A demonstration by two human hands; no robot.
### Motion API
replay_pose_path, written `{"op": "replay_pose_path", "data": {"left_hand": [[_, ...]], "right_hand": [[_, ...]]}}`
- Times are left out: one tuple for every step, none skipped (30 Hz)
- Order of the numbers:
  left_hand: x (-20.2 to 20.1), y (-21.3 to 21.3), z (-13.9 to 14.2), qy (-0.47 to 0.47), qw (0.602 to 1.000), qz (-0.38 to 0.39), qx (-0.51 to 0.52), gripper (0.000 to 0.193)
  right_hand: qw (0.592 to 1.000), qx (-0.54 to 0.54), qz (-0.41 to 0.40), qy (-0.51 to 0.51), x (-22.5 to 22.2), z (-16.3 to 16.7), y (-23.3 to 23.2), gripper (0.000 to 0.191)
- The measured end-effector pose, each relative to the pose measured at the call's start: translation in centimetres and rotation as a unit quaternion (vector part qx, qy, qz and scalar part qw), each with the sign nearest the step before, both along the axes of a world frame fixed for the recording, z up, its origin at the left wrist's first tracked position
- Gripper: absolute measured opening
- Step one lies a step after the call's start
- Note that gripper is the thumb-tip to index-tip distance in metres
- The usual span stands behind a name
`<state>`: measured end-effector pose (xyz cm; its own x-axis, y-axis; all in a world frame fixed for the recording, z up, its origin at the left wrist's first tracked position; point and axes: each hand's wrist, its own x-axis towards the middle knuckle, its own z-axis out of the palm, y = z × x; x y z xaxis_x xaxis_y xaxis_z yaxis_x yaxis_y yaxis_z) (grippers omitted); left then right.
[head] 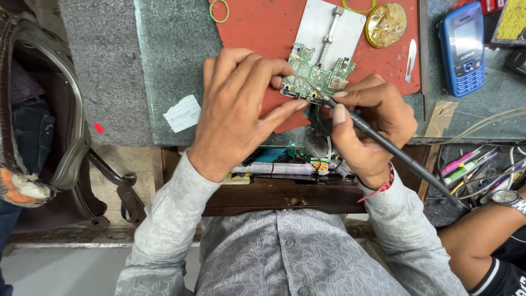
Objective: The person solders a green circuit board clamped on a work mat, holding the board steady with one hand while applying a soldering iron to its contacts. They reposition and turn the board several times to solder different edges and components.
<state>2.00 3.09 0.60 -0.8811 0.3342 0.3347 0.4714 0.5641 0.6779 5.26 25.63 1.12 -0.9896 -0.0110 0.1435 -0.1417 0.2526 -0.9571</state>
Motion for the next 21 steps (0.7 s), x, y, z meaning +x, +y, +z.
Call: {"op": "replay_pose_path", "data": {"left_hand": [[-0.2, -0.3, 0.0, -0.009, 1.0, -0.009, -0.001, 0.052], [-0.5, -0.5, 0.0, -0.019, 1.0, -0.019, -0.002, 0.056], [-0.7, -0.8, 0.0, -0.027, 0.999, -0.035, 0.006, 0.062], [-0.9, -1.2, 0.0, -0.034, 0.998, -0.051, 0.014, 0.067], [-1.2, -1.5, 0.0, -0.041, 0.997, -0.067, 0.021, 0.072], [-1.4, -1.5, 0.0, -0.027, 0.997, -0.07, 0.007, 0.072], [-1.7, -1.5, -0.1, -0.012, 0.997, -0.073, -0.007, 0.072], [-1.8, -1.5, -0.2, 0.003, 0.997, -0.076, -0.02, 0.071], [-1.9, -1.4, -0.2, 0.001, 0.997, -0.075, -0.018, 0.07], [-2.0, -1.3, -0.3, -0.002, 0.997, -0.074, -0.015, 0.068], [-2.1, -1.3, -0.3, -0.005, 0.997, -0.075, -0.012, 0.067], [-2.2, -1.2, -0.4, -0.008, 0.997, -0.076, -0.008, 0.067], [-2.2, -1.2, -0.3, -0.012, 0.997, -0.077, -0.004, 0.067], [-2.3, -1.3, -0.3, -0.016, 0.997, -0.078, -0.001, 0.068], [-2.3, -1.4, -0.3, -0.02, 0.997, -0.078, 0.003, 0.07], [-2.4, -1.5, -0.3, -0.026, 0.996, -0.08, 0.008, 0.072], [-2.4, -1.5, -0.3, -0.034, 0.996, -0.083, 0.014, 0.075], [-2.5, -1.4, -0.3, -0.036, 0.996, -0.081, 0.008, 0.072], [-2.5, -1.4, -0.3, -0.038, 0.996, -0.079, 0.003, 0.069], [-2.5, -1.3, -0.4, -0.04, 0.996, -0.079, -0.002, 0.066], [-2.4, -1.1, -0.5, -0.046, 0.997, -0.07, 0.002, 0.066]], "right_hand": [[0.999, 0.027, 0.008, 0.017, 0.0, 0.0, 0.1, 0.011], [0.998, 0.053, 0.017, 0.034, -0.1, -0.1, 0.3, 0.011], [0.996, 0.075, 0.026, 0.046, -0.1, -0.2, 0.3, 0.011], [0.993, 0.096, 0.033, 0.059, -0.1, -0.3, 0.4, 0.012], [0.991, 0.113, 0.039, 0.066, -0.2, -0.4, 0.4, 0.013], [0.989, 0.125, 0.043, 0.071, -0.2, -0.4, 0.4, 0.014], [0.987, 0.138, 0.046, 0.075, -0.2, -0.4, 0.4, 0.016], [0.985, 0.146, 0.047, 0.076, -0.1, -0.4, 0.3, 0.016], [0.983, 0.156, 0.051, 0.078, -0.1, -0.3, 0.3, 0.017], [0.981, 0.166, 0.054, 0.081, -0.1, -0.3, 0.3, 0.017], [0.979, 0.178, 0.06, 0.083, -0.1, -0.1, 0.3, 0.018], [0.977, 0.183, 0.063, 0.086, -0.1, -0.1, 0.3, 0.019], [0.976, 0.188, 0.067, 0.089, -0.1, 0.0, 0.3, 0.019], [0.976, 0.186, 0.069, 0.093, -0.2, 0.0, 0.2, 0.019], [0.976, 0.186, 0.068, 0.092, -0.2, 0.0, 0.0, 0.018], [0.976, 0.187, 0.067, 0.091, -0.3, 0.0, -0.1, 0.018], [0.976, 0.192, 0.062, 0.082, -0.2, 0.1, -0.1, 0.018], [0.976, 0.193, 0.061, 0.077, -0.2, 0.1, -0.1, 0.018], [0.977, 0.193, 0.059, 0.071, -0.2, 0.1, -0.1, 0.018], [0.978, 0.19, 0.06, 0.067, -0.2, 0.2, -0.1, 0.018], [0.978, 0.189, 0.06, 0.068, -0.2, 0.2, -0.1, 0.018]]}}
